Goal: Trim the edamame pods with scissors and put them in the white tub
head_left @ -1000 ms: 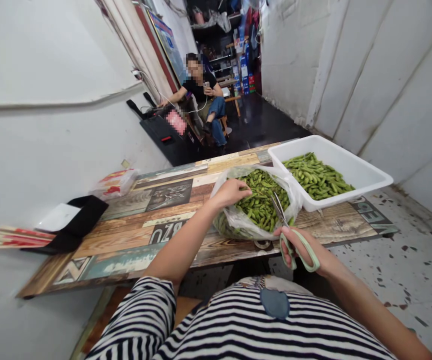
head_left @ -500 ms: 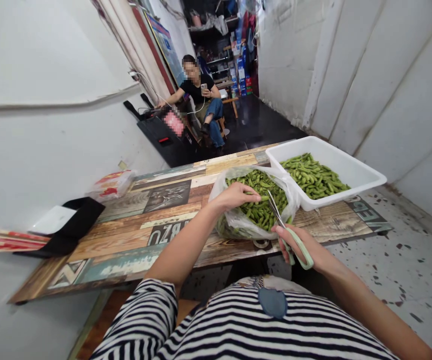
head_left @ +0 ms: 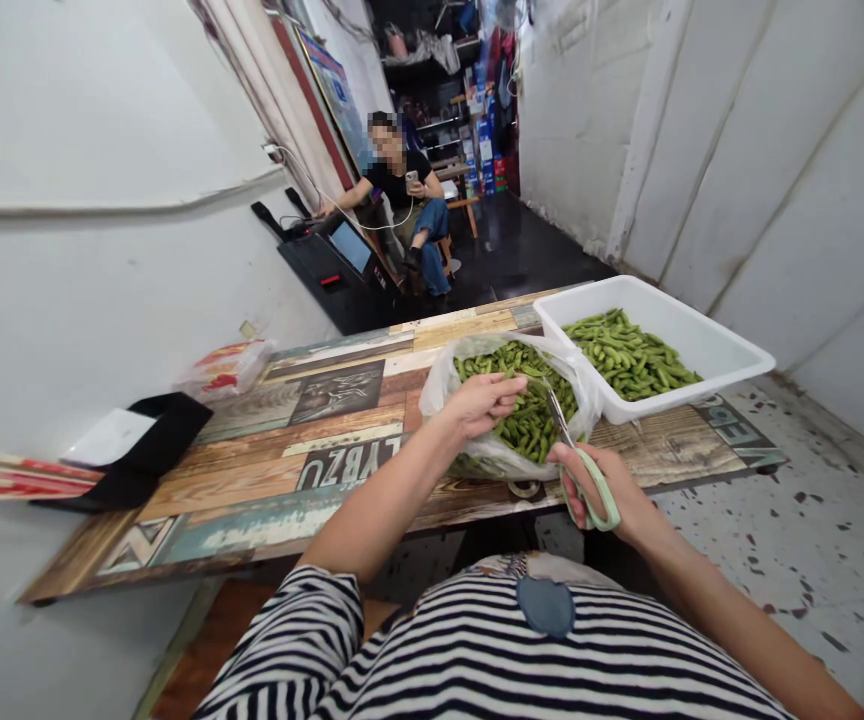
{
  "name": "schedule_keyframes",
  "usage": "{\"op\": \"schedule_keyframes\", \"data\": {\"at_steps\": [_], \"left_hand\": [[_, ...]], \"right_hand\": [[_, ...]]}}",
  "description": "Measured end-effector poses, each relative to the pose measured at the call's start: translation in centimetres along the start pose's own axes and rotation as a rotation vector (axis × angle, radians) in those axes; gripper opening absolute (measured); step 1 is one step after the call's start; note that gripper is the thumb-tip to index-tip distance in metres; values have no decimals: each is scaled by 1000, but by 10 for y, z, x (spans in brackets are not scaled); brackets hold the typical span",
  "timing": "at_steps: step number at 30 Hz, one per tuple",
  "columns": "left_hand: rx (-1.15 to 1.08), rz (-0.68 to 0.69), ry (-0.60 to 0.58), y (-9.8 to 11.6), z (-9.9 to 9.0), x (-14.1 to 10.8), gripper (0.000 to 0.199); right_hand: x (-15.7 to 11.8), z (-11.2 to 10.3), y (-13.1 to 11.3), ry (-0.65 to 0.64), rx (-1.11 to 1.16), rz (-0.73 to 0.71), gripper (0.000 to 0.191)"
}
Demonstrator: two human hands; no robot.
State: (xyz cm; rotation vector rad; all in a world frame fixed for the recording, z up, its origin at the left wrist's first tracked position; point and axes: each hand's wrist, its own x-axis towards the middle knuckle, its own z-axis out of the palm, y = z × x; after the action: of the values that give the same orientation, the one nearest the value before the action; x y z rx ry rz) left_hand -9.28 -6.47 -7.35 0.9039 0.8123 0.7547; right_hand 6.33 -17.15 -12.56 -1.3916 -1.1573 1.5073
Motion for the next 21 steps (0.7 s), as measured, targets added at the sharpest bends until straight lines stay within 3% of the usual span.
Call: {"op": "schedule_keyframes", "data": {"at_steps": [2, 5, 9, 12, 16, 18, 21], "left_hand": [[-25, 70, 53, -7, 9, -2, 23], [3, 179, 180, -11, 15, -4, 18], [116, 309, 368, 6, 7, -3, 18], [251, 341, 308, 25, 3, 0, 29], [463, 221, 190, 33, 2, 15, 45], [706, 249, 188, 27, 1, 25, 43], [1165, 346, 205, 12, -3, 39, 23]], "right_hand": [[0, 2, -2, 25, -8, 5, 41], [-2, 1, -4, -35, -98, -15, 42], [-9, -5, -3, -139, -145, 31, 42], [-16, -10, -1, -162, -61, 64, 44], [-22, -16, -3, -108, 96, 56, 48], [-23, -18, -4, -74, 171, 72, 48], [-22, -20, -4, -46, 222, 95, 49]]}}
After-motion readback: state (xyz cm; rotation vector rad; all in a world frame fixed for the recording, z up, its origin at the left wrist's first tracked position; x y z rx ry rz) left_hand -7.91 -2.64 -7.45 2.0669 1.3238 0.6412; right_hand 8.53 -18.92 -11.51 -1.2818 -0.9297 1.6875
